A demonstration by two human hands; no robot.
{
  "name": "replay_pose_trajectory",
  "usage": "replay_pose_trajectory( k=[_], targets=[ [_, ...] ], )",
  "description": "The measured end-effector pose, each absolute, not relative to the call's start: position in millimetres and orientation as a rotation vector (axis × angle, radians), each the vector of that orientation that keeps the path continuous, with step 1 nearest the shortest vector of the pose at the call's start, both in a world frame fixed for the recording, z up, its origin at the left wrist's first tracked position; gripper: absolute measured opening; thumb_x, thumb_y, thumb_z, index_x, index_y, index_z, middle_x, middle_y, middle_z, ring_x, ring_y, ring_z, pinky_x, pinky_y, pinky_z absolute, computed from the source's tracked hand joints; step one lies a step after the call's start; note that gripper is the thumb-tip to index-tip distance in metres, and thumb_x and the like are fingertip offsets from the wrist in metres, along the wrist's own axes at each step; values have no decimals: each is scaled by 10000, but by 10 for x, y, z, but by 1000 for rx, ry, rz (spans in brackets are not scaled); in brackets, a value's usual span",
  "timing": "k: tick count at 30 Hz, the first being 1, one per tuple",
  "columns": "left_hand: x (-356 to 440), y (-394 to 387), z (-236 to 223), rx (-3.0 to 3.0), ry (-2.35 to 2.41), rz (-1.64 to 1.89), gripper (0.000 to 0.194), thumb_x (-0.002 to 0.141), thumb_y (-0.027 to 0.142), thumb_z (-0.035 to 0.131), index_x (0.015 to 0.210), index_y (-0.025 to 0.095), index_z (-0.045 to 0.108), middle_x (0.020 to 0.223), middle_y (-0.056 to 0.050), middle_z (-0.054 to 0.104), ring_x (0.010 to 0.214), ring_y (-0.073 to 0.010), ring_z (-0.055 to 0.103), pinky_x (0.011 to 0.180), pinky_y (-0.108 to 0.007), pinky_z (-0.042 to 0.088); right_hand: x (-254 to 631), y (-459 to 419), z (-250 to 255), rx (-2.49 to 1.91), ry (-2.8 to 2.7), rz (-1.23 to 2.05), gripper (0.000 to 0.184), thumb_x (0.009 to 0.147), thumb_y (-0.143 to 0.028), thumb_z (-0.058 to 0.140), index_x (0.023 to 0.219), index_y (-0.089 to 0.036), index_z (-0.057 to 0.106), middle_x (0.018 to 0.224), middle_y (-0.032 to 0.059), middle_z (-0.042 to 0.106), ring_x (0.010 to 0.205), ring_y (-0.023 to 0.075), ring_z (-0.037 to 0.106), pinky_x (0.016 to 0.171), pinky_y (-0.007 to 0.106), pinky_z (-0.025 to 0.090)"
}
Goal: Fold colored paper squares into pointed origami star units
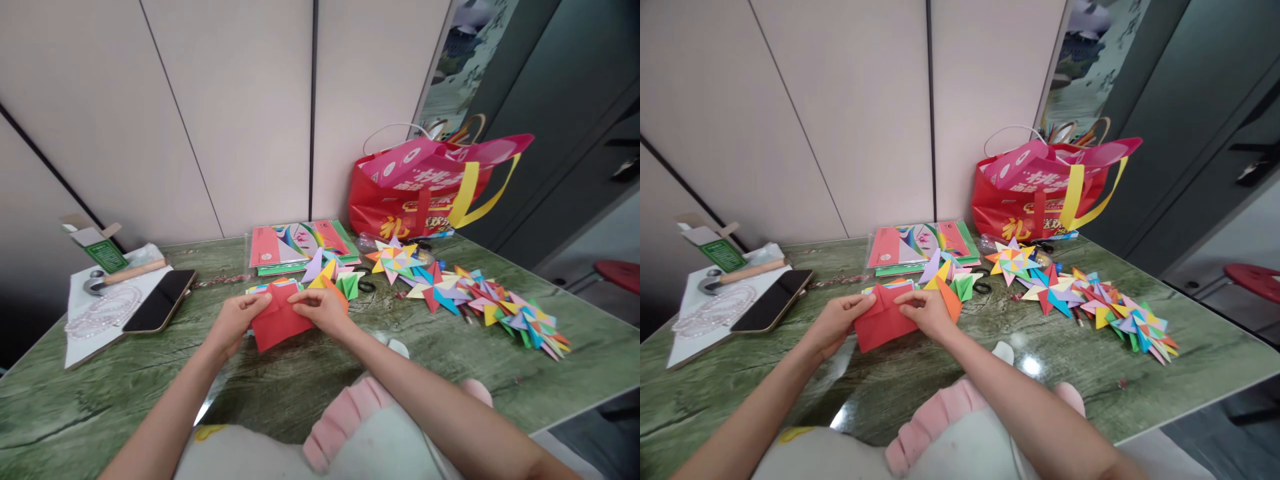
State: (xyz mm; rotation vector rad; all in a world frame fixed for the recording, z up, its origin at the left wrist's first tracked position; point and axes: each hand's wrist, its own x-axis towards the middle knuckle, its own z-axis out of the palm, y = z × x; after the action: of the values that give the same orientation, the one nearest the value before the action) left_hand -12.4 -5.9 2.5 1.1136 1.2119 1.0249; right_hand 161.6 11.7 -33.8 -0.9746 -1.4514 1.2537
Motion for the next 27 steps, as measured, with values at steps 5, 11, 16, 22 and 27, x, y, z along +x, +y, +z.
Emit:
replay_pose_trajectory(
  k=[5,11,16,22,27],
  targets=[
    [-136,-68,6,1124,1212,982,340,564,421,718,718,118,693,641,-54,688,617,-187,617,604,-283,459,1615,119,-340,-935,-1434,1284,143,612,-223,635,745,-186,670,658,-14,620,553,101,491,519,223,375],
    [-140,-55,-22,1121,1241,942,308,552,409,722,643,123,657,598,-39,668,581,-188,612,571,-286,458,1617,104,-316,-943,-1474,1272,167,611,-243,644,768,-189,665,732,-1,638,630,125,533,567,239,416],
    [-136,-57,-49,1156,1246,921,283,562,394,718,632,129,649,589,-30,661,581,-184,610,567,-276,456,1610,99,-297,-960,-1495,1243,188,587,-202,656,774,-189,661,714,-11,634,628,117,525,597,241,426],
    [-93,-82,-5,1128,1239,942,321,554,411,716,708,133,673,612,-37,676,597,-192,619,581,-286,469,1605,95,-296,-958,-1480,1281,236,553,-203,679,788,-184,662,725,-13,633,639,114,531,597,236,430],
    [-97,-79,3,1130,1203,935,331,560,391,719,764,134,679,653,-43,688,648,-203,628,634,-307,477,1609,91,-295,-1002,-1434,1295,202,557,-229,682,753,-184,666,744,2,656,656,132,553,608,255,443]
  ],
)
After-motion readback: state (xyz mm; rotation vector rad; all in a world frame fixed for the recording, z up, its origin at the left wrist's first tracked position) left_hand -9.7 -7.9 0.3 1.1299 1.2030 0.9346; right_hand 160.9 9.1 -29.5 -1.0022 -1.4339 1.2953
